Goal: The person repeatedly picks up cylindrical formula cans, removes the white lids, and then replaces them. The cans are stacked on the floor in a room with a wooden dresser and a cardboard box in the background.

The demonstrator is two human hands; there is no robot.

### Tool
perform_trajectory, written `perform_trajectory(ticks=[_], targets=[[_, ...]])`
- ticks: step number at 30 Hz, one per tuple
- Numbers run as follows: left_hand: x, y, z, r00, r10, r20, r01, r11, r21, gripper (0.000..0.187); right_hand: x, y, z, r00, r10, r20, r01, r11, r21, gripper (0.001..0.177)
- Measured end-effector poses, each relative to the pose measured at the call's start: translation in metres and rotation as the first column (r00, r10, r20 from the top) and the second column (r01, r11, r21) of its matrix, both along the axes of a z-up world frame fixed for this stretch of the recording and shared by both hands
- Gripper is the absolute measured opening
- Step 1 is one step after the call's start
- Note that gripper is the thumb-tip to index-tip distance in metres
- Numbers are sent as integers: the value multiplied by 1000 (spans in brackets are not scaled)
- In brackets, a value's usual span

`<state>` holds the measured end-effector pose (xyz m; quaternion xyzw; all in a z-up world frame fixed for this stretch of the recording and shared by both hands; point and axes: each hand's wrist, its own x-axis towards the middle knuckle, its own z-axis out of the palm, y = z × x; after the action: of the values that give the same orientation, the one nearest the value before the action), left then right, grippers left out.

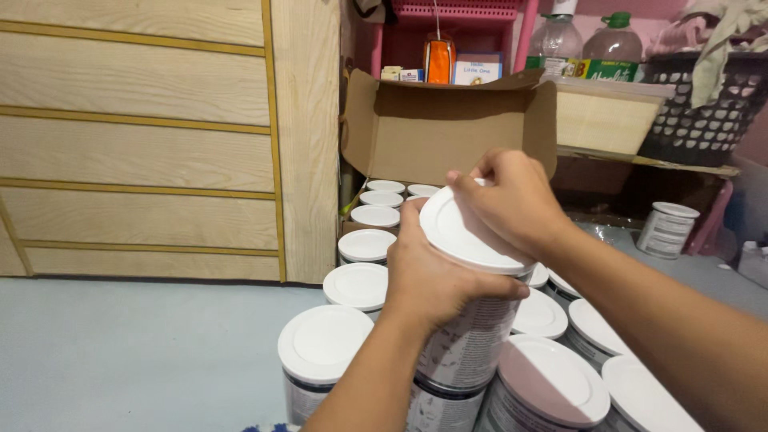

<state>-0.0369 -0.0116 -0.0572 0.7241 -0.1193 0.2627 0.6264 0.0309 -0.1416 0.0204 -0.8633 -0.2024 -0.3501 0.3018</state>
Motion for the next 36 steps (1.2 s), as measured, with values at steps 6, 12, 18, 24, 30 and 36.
perform_trajectory(ticks=[6, 12, 18, 24, 30, 36], targets=[[18, 3, -6, 976, -81, 204, 109, 986, -130, 92, -32, 13, -1, 911, 79, 404, -27, 991, -132, 29], [24, 10, -12, 988, 85, 133, -76, 995, -70, 89, -16, 24, -6, 986, 23, 167, 1, 990, -141, 37], [19, 3, -2, 996, 88, -25, -89, 995, -52, 116, -33, 27, 18, 987, -125, -103, 77, 920, -384, 68], [27, 2, -8, 994, -83, 65, 95, 976, -196, 113, -57, 9, 9, 980, 119, -161, -190, 804, -564, 71], [12, 7, -6, 996, 70, -47, -73, 994, -75, 123, -27, -6, 0, 921, 171, -350, -278, 919, -280, 80], [-6, 6, 11, 986, 77, -145, -86, 995, -59, 130, -21, -46, 16, 779, 564, -275, -278, 703, 654, 77]])
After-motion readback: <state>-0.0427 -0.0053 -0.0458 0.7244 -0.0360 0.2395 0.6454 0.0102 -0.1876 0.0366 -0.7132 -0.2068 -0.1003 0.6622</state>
